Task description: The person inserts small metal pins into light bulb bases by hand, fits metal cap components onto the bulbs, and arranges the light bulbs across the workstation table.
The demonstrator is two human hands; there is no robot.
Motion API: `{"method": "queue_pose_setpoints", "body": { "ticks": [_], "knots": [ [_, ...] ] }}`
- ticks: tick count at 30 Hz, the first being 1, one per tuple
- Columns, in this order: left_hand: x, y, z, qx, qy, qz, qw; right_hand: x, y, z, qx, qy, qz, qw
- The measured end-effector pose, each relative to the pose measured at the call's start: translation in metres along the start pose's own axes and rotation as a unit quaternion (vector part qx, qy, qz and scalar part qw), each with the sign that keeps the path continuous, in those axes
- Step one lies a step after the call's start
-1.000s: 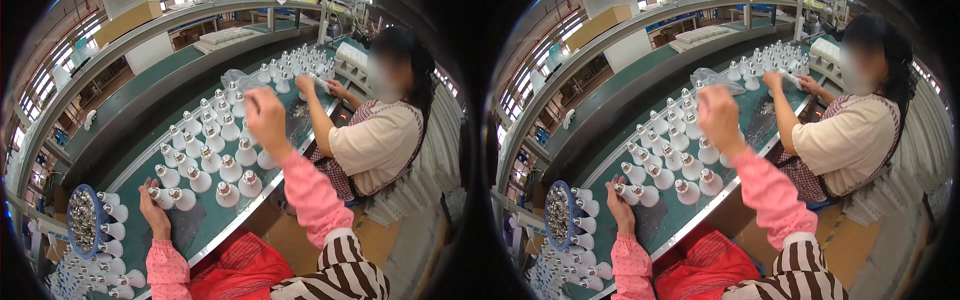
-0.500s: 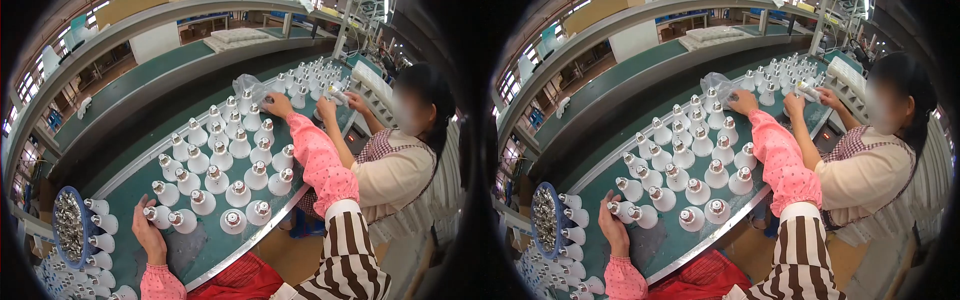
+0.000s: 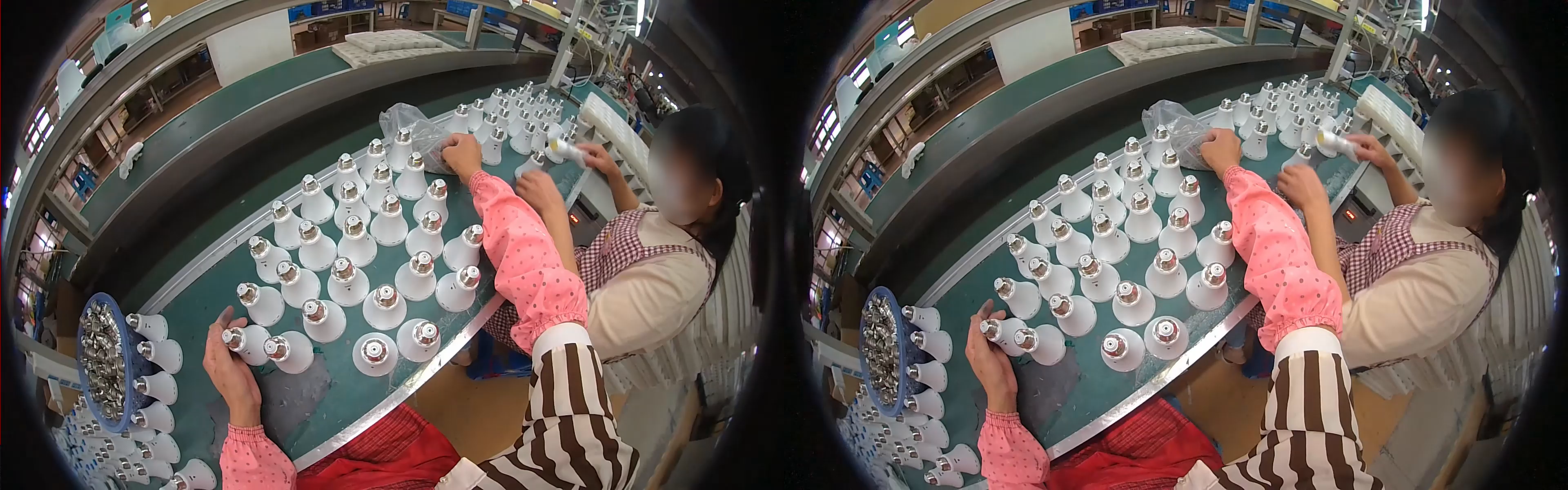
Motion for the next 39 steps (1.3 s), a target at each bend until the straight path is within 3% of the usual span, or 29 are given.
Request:
{"method": "queue_pose_setpoints", "body": {
  "ticks": [6, 9, 11, 13, 14, 15, 18, 21, 24, 31, 33, 37, 39],
  "knots": [
    [-0.001, 0.001, 0.000, 0.000, -0.005, 0.010, 1.000, -0.033, -0.010, -0.018, 0.146, -0.225, -0.166, 0.949],
    [-0.001, 0.000, -0.001, -0.007, -0.001, 0.007, 1.000, -0.044, -0.019, -0.025, 0.202, -0.343, -0.179, 0.900],
    [-0.002, 0.000, -0.001, -0.004, -0.003, 0.009, 1.000, -0.055, -0.047, -0.023, 0.165, -0.248, 0.085, 0.951],
    [-0.002, 0.000, -0.001, -0.001, -0.002, 0.007, 1.000, -0.056, -0.044, -0.011, 0.165, -0.293, 0.054, 0.940],
    [-0.002, 0.000, -0.001, 0.001, -0.002, 0.004, 1.000, -0.046, -0.023, 0.002, 0.181, -0.384, -0.112, 0.899],
    [-0.001, 0.000, -0.001, 0.000, 0.002, 0.007, 1.000, -0.047, -0.001, 0.004, 0.191, -0.461, -0.272, 0.823],
    [0.002, -0.002, 0.002, 0.000, 0.008, 0.006, 1.000, -0.043, 0.006, 0.012, 0.222, -0.493, -0.229, 0.809],
    [0.000, -0.004, 0.002, 0.002, 0.015, -0.001, 1.000, -0.033, 0.008, 0.018, 0.223, -0.529, -0.291, 0.765],
    [-0.002, -0.007, 0.007, 0.014, 0.020, 0.015, 1.000, -0.011, 0.007, 0.021, 0.296, -0.528, -0.318, 0.729],
    [-0.049, 0.005, 0.036, -0.067, -0.060, -0.078, 0.993, 0.117, 0.142, 0.062, 0.455, -0.551, -0.248, 0.655],
    [-0.068, 0.019, 0.045, -0.058, -0.092, -0.078, 0.991, 0.148, 0.193, 0.063, 0.537, -0.549, -0.210, 0.605],
    [-0.099, 0.051, 0.052, -0.058, -0.102, -0.101, 0.988, 0.185, 0.320, 0.055, 0.618, -0.527, -0.139, 0.567],
    [-0.105, 0.069, 0.064, -0.053, -0.119, -0.101, 0.986, 0.189, 0.382, 0.046, 0.628, -0.484, -0.187, 0.580]
  ]
}}
Point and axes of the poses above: each hand's wrist, its own y-axis away from the middle knuckle, its own z-axis out of the back of the hand, x = y × z, the point moved 8 cm from there along -y, towards the middle knuckle, and after that the axes turned 15 degrees about -z, right-handed, at the moved point
